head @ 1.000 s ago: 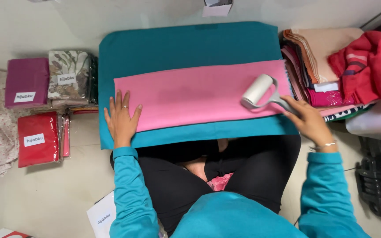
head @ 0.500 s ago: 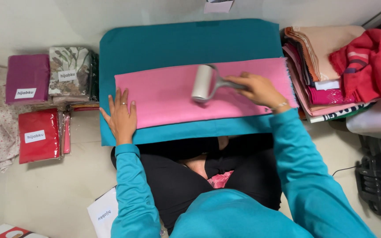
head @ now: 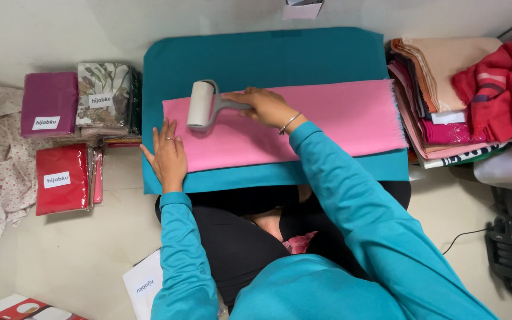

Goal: Clean a pink piece of fabric using a lint roller and then fold it.

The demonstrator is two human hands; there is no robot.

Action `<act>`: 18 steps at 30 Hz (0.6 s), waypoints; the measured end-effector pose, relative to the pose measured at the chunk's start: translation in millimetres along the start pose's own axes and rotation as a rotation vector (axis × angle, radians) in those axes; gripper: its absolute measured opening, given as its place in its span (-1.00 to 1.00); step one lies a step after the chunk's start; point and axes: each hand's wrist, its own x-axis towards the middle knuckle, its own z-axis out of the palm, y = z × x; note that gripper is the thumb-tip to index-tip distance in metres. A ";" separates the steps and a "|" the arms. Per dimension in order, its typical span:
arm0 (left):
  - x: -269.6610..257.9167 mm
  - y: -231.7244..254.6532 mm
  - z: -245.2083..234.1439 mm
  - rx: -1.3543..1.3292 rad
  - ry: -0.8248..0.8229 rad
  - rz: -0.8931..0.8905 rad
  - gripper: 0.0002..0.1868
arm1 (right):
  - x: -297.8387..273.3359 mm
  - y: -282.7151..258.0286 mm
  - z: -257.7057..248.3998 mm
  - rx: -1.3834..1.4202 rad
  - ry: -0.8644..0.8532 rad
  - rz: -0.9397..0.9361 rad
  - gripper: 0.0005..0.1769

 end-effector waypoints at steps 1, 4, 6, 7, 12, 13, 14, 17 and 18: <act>-0.3 0.6 -0.9 -0.015 -0.004 -0.009 -0.52 | -1.9 0.1 0.9 0.010 0.001 0.003 -0.37; 0.6 1.7 -2.1 -0.031 -0.010 -0.019 -0.51 | -20.6 2.6 -8.6 0.019 0.004 0.002 -0.36; 0.7 1.6 -1.9 -0.032 -0.014 -0.021 -0.51 | -44.8 4.0 -23.4 0.018 0.004 0.000 -0.35; 1.1 1.6 -1.7 -0.037 -0.014 -0.024 -0.52 | -60.0 4.4 -33.9 0.027 -0.005 0.004 -0.35; 1.9 -2.2 2.6 -0.032 -0.019 -0.028 -0.52 | -140.5 20.0 -81.3 -0.008 -0.046 0.095 -0.38; 2.0 -2.0 2.9 -0.025 -0.020 -0.027 -0.52 | -155.9 23.3 -90.5 -0.016 -0.059 0.151 -0.36; 1.2 -2.6 2.7 -0.017 -0.020 -0.029 -0.51 | -170.7 26.5 -99.3 -0.023 -0.074 0.204 -0.34; -0.5 1.6 2.3 -0.040 0.023 -0.043 -0.52 | -190.4 29.3 -111.1 -0.050 -0.078 0.309 -0.36; -0.1 -0.2 3.8 -0.042 0.026 -0.047 -0.52 | -183.8 26.2 -108.7 -0.053 -0.080 0.305 -0.36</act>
